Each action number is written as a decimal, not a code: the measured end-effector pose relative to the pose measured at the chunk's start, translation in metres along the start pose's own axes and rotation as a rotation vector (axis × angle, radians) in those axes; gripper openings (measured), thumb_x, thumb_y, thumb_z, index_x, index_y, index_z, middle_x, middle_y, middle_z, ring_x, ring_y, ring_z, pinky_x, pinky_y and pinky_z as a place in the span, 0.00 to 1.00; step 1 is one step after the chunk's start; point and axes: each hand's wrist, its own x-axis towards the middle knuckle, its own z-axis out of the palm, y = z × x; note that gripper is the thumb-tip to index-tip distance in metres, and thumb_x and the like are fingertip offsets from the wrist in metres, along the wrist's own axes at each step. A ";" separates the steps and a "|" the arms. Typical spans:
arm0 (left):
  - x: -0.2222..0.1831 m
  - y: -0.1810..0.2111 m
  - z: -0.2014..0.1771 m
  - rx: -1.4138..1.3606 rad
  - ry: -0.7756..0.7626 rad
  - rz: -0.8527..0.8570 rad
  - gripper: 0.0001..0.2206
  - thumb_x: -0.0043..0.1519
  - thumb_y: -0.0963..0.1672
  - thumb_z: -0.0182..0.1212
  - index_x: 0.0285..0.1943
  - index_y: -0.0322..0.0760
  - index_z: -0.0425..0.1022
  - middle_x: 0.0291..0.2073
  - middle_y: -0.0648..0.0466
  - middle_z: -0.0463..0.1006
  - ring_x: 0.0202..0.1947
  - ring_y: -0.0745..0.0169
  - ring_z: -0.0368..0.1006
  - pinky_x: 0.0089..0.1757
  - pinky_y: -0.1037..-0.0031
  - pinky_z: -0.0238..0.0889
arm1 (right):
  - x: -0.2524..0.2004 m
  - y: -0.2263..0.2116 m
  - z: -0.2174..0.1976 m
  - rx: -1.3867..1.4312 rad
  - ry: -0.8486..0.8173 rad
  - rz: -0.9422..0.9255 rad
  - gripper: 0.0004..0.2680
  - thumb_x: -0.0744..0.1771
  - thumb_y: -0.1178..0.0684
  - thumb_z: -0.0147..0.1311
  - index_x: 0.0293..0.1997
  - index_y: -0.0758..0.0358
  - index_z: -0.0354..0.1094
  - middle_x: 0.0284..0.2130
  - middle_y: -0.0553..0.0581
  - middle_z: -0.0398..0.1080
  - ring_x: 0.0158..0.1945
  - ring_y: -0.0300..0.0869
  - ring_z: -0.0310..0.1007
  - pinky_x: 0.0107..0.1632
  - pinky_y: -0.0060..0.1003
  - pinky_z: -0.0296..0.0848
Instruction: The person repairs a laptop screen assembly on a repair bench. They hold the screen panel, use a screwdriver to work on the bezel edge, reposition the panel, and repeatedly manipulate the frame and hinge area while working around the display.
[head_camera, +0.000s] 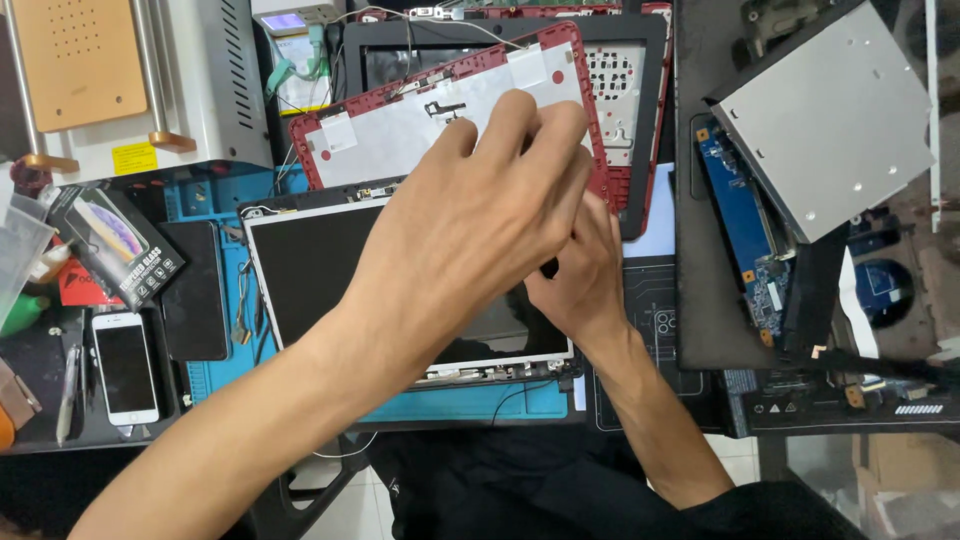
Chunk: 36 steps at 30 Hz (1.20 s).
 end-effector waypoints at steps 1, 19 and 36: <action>0.000 0.000 0.002 -0.002 0.002 0.000 0.06 0.50 0.42 0.64 0.33 0.34 0.78 0.41 0.57 0.67 0.43 0.67 0.65 0.34 0.80 0.63 | -0.001 0.001 0.001 -0.003 0.000 0.000 0.16 0.63 0.57 0.65 0.55 0.65 0.69 0.53 0.62 0.69 0.61 0.58 0.66 0.60 0.52 0.63; 0.003 0.013 0.013 -0.004 -0.080 -0.041 0.05 0.53 0.40 0.66 0.33 0.30 0.77 0.41 0.54 0.66 0.38 0.66 0.66 0.28 0.80 0.65 | -0.003 0.001 0.003 0.073 0.010 0.037 0.17 0.62 0.60 0.64 0.56 0.70 0.69 0.52 0.66 0.73 0.60 0.60 0.68 0.60 0.53 0.64; -0.018 0.000 0.012 -0.129 -0.194 -0.048 0.06 0.57 0.43 0.64 0.36 0.34 0.77 0.39 0.51 0.68 0.41 0.60 0.72 0.32 0.76 0.70 | 0.001 -0.006 0.005 -0.050 0.079 -0.048 0.17 0.61 0.57 0.68 0.54 0.66 0.72 0.58 0.62 0.68 0.64 0.56 0.65 0.63 0.51 0.64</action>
